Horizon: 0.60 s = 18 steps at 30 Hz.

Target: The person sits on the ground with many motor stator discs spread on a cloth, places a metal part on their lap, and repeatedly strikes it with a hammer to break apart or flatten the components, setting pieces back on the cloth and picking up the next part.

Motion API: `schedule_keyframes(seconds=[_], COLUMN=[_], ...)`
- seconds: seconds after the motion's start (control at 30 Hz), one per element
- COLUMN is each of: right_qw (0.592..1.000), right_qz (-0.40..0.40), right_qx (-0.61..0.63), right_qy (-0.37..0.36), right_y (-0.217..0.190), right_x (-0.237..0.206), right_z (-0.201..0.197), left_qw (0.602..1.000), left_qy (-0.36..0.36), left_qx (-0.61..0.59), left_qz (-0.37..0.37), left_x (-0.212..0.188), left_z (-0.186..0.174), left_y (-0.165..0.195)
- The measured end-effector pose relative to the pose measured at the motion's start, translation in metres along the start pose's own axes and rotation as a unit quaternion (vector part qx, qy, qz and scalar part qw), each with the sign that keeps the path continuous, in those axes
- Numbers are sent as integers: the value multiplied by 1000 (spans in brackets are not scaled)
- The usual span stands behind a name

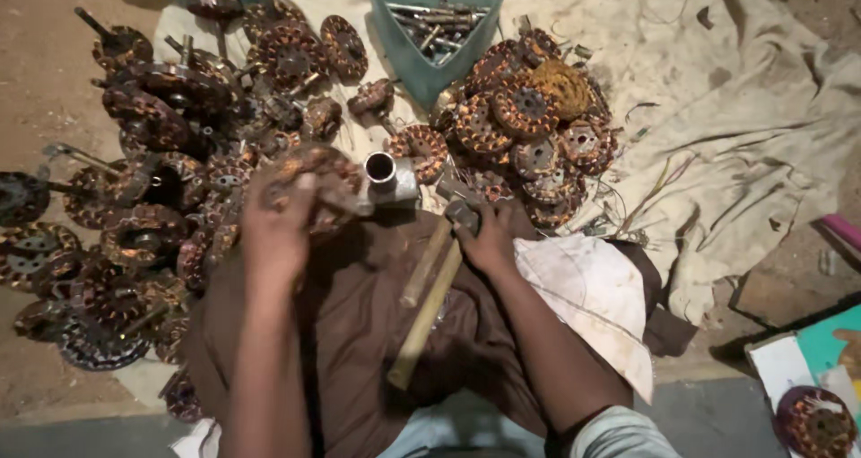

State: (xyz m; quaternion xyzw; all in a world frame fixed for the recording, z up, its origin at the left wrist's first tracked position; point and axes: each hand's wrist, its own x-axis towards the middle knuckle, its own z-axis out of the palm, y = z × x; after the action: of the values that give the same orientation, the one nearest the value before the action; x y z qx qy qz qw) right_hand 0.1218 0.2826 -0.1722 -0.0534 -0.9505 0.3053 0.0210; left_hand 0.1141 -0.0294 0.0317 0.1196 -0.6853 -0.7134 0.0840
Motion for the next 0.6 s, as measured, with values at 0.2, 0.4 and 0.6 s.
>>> schedule_keyframes(seconds=[0.2,0.4,0.6], right_qw=[996,1000,997], right_qz=[74,-2,45], right_qx=[20,-18,-42], right_qy=[-55,-3,-35], right_y=[-8,-17,-22], right_x=[-1,-4,-3], right_z=[-3,-7,-7], left_qw=[922,886,803], left_qy=[23,-41,15], left_qx=[364,461,510], left_qz=[132,-38,307], left_x=[11,25,22], left_z=[39,59,55], left_y=[34,63,54])
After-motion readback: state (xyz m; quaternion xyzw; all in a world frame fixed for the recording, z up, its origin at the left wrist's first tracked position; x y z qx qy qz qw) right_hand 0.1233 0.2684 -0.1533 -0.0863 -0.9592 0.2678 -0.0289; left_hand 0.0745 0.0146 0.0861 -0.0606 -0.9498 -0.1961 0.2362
